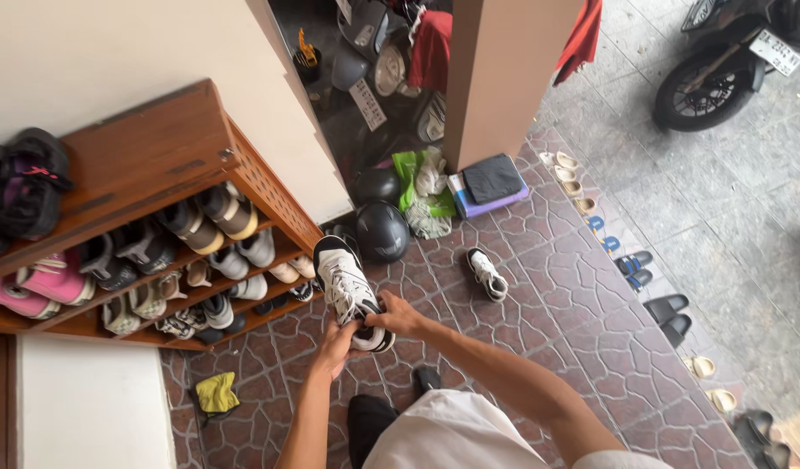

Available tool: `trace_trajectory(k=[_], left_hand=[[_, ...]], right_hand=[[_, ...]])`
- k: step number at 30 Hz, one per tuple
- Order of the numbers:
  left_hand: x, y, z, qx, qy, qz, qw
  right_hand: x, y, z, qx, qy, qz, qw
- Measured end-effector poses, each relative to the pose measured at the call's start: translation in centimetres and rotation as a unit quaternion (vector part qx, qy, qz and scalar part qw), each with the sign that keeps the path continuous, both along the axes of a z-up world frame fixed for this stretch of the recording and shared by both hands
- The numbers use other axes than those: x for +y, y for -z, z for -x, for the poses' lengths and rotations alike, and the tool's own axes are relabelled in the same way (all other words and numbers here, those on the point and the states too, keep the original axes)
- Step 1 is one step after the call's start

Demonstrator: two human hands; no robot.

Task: The person removes several pairs of shoes from a wooden shoe rack and places them on the floor. After arranging the shoes, the person wipes the top surface of the shoe rack with a yellow cloth.

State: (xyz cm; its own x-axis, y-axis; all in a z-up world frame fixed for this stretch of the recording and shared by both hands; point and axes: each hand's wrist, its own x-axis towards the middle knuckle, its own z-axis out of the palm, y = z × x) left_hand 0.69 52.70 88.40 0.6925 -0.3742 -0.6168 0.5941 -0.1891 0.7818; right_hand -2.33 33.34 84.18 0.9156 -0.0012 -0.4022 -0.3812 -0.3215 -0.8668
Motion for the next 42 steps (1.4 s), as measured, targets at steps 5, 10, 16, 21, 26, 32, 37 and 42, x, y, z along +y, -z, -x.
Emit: trace_trajectory(k=[5, 10, 16, 21, 26, 32, 37, 42], left_hand=[[-1.6, 3.0, 1.3, -0.001, 0.020, -0.016, 1.000], [-1.7, 5.1, 3.2, 0.006, 0.022, -0.012, 1.000], [-1.0, 7.1, 7.9, 0.025, -0.013, -0.012, 1.000], [-1.2, 8.4, 14.8, 0.032, -0.040, -0.004, 0.999], [-4.5, 8.2, 21.3, 0.057, -0.067, 0.025, 0.996], [-9.5, 8.5, 25.5, 0.080, -0.028, 0.002, 0.996], [-14.6, 9.4, 25.9, 0.070, 0.006, -0.033, 0.997], [-20.1, 10.0, 24.6, 0.029, 0.049, -0.048, 0.997]], right_hand=[[-2.5, 1.8, 0.9, 0.024, -0.055, 0.043, 0.997], [-3.1, 2.7, 2.4, 0.016, -0.082, 0.020, 0.996], [-2.8, 3.7, 5.3, -0.007, -0.134, 0.036, 0.990], [-3.4, 5.0, 11.1, 0.000, -0.159, 0.061, 0.985], [-6.4, 3.4, 17.5, 0.035, -0.186, 0.062, 0.980], [-11.9, 1.4, 23.8, 0.038, -0.120, 0.032, 0.992], [-16.5, 2.1, 25.4, 0.054, -0.079, 0.041, 0.995], [-22.5, 5.0, 24.9, -0.023, -0.084, 0.071, 0.994]])
